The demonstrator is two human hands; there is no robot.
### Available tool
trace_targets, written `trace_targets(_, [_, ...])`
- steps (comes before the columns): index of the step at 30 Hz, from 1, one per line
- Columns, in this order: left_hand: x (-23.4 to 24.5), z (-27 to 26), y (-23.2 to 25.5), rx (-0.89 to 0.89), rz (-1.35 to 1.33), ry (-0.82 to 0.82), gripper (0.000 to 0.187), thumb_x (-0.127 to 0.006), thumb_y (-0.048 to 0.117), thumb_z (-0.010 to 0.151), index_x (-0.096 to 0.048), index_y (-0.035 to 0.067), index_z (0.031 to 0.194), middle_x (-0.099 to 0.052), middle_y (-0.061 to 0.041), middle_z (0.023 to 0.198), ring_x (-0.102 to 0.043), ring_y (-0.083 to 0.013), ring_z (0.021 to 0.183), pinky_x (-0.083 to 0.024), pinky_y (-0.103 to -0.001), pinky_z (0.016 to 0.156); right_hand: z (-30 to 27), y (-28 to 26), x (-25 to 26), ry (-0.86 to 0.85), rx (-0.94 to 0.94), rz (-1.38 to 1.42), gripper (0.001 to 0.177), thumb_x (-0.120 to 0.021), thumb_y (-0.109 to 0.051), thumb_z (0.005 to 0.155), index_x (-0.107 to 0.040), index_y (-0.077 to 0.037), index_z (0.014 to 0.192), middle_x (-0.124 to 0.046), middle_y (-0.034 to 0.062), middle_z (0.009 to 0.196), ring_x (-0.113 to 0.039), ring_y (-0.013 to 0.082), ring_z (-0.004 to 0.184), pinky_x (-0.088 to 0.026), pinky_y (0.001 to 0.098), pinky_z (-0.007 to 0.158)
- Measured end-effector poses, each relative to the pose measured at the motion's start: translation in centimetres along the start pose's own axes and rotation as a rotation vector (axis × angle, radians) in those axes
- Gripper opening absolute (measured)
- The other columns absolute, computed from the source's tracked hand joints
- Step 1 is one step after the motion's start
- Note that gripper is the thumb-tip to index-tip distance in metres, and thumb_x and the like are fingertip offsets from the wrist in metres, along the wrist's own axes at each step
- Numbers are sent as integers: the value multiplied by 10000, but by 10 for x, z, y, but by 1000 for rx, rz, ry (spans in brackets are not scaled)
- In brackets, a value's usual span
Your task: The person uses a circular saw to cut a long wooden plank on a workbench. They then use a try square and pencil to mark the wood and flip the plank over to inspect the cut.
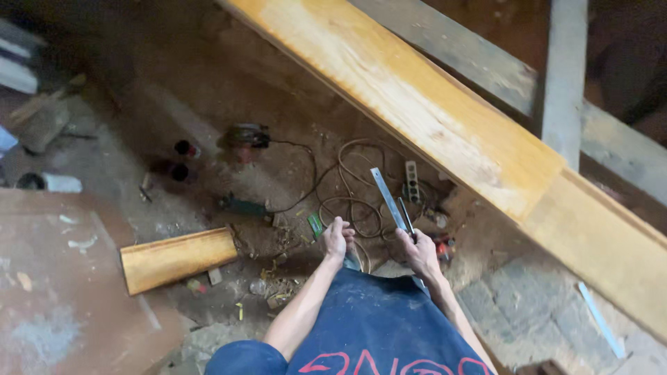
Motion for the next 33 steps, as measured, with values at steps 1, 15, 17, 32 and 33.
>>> trace_targets(1, [12, 5, 9, -11, -41, 34, 504, -526, 523, 997, -694, 49, 1034, -716, -53, 731, -578, -108, 537, -465, -279, 479, 12, -17, -9, -17, 58, -34, 531, -680, -496, 934, -573, -10, 751, -500, 21, 622, -440, 129, 605, -403, 350, 537])
trace_targets(15, [10, 55, 170, -252, -319, 25, 697, -421, 678, 988, -707, 44, 1041, -738, -51, 796, -636, -132, 631, -491, -279, 557, 101, -225, -108, -273, 356, -64, 476, -643, -494, 967, -651, -41, 818, -582, 6, 643, -518, 103, 602, -437, 321, 544])
trace_targets(17, [17, 78, 178, -229, -313, 71, 723, -417, 696, 971, -704, 40, 1079, -742, -67, 839, -638, -142, 662, -498, -298, 582, 121, -238, -126, -295, 399, -136, 456, -640, -490, 959, -673, -48, 853, -618, 32, 649, -559, 111, 613, -469, 328, 565])
trace_targets(32, [17, 170, 178, 3, -432, 499, 643, -493, 625, 967, -727, 38, 1084, -763, -65, 850, -652, -122, 653, -526, -284, 563, 323, -184, -319, -597, 336, -355, 625, -567, -562, 1021, -670, 54, 1003, -661, 176, 787, -638, 306, 737, -493, 471, 657])
trace_targets(33, [18, 174, 180, -16, -441, 501, 645, -500, 622, 974, -721, 25, 1079, -760, -77, 847, -648, -127, 645, -520, -287, 557, 323, -197, -326, -536, 578, -269, 622, -580, -546, 1018, -630, 70, 1092, -658, 196, 844, -636, 344, 761, -495, 484, 667])
Point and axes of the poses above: each hand's wrist, its own z-axis towards the middle knuckle, its own x-axis out of the back of the hand, y = z × x, the point moved 8 cm from there along z, towards the middle knuckle
